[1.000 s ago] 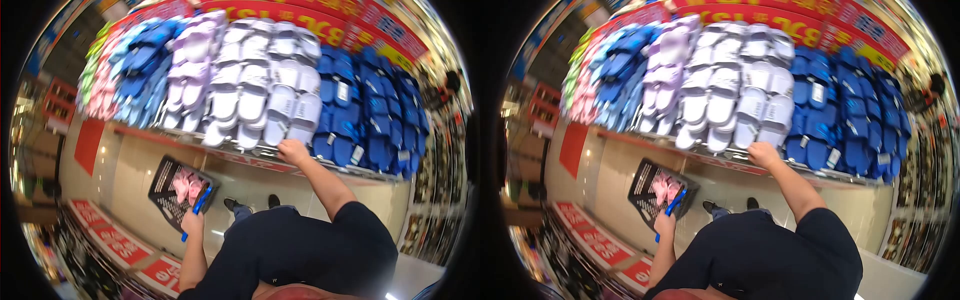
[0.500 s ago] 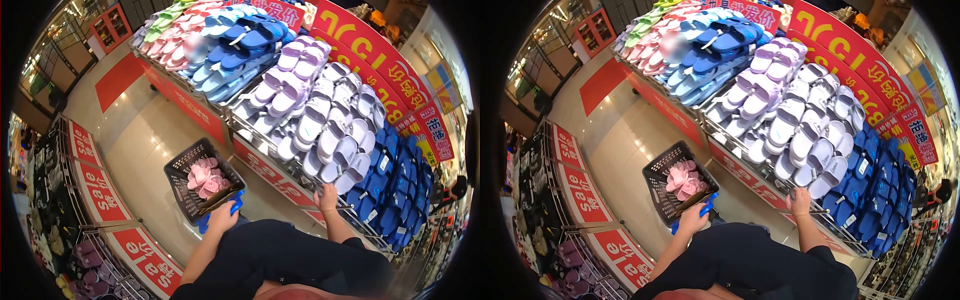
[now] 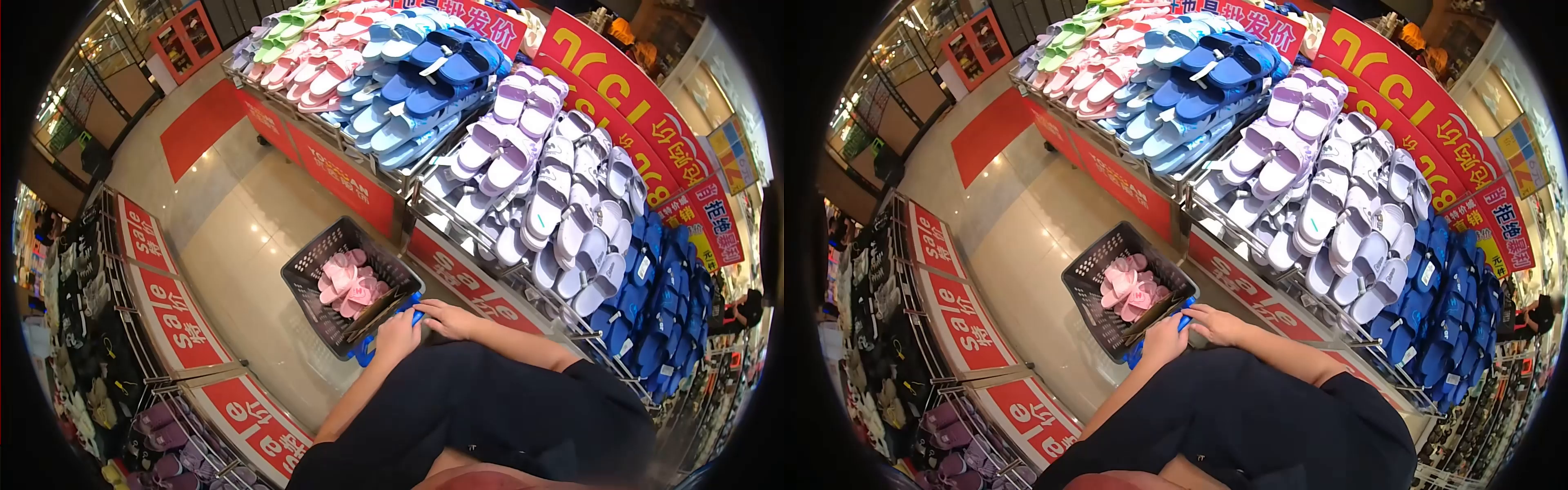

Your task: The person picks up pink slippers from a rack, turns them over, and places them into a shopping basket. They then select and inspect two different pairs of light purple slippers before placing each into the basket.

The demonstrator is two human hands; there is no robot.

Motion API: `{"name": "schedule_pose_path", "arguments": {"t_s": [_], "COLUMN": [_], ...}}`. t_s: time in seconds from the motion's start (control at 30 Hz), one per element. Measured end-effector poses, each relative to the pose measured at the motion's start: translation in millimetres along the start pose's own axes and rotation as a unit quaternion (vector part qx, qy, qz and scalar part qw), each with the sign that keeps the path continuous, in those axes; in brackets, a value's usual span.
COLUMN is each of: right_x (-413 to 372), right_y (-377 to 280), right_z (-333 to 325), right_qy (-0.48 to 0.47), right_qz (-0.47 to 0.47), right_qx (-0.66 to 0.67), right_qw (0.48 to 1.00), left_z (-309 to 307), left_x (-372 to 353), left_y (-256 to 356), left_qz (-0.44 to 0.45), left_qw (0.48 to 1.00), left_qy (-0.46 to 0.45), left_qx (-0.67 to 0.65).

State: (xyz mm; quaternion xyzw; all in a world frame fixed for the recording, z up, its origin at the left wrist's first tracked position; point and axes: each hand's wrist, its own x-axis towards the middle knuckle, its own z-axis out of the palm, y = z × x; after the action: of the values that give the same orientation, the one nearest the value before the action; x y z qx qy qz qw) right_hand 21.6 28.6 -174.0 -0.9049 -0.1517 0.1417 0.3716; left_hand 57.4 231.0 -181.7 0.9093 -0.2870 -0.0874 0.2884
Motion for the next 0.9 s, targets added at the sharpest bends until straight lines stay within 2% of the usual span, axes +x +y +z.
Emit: {"name": "schedule_pose_path", "arguments": {"t_s": [0.13, 0.23, 0.47, 0.57, 0.6, 0.7, 0.73, 0.9], "right_x": [38, 70, 142, 180, 195, 231, 242, 295], "right_y": [10, 11, 24, 29, 41, 40, 42, 56], "right_z": [-9, -16, -33, -42, -35, -54, -55, -59], "right_qy": [0.007, -0.018, -0.047, -0.097, -0.096, -0.168, -0.159, -0.223], "right_qz": [-0.027, -0.008, -0.063, -0.049, -0.079, -0.088, -0.125, -0.155], "right_qx": [-0.023, -0.004, 0.037, 0.015, -0.004, 0.034, 0.057, 0.070], "right_qw": [0.999, 1.000, 0.996, 0.994, 0.992, 0.981, 0.978, 0.960], "left_z": [-13, -25, -56, -67, -73, -86, -91, -114], "left_x": [24, 40, 85, 105, 112, 130, 135, 162], "left_y": [-14, -24, -64, -86, -93, -113, -120, -141], "left_qz": [-0.019, -0.030, -0.062, -0.075, -0.078, -0.104, -0.116, -0.131], "left_qw": [0.999, 0.997, 0.992, 0.989, 0.989, 0.985, 0.984, 0.982], "left_qy": [0.011, 0.025, 0.043, 0.049, 0.053, 0.028, 0.020, -0.014], "left_qx": [0.041, 0.071, 0.105, 0.114, 0.117, 0.136, 0.133, 0.135]}}
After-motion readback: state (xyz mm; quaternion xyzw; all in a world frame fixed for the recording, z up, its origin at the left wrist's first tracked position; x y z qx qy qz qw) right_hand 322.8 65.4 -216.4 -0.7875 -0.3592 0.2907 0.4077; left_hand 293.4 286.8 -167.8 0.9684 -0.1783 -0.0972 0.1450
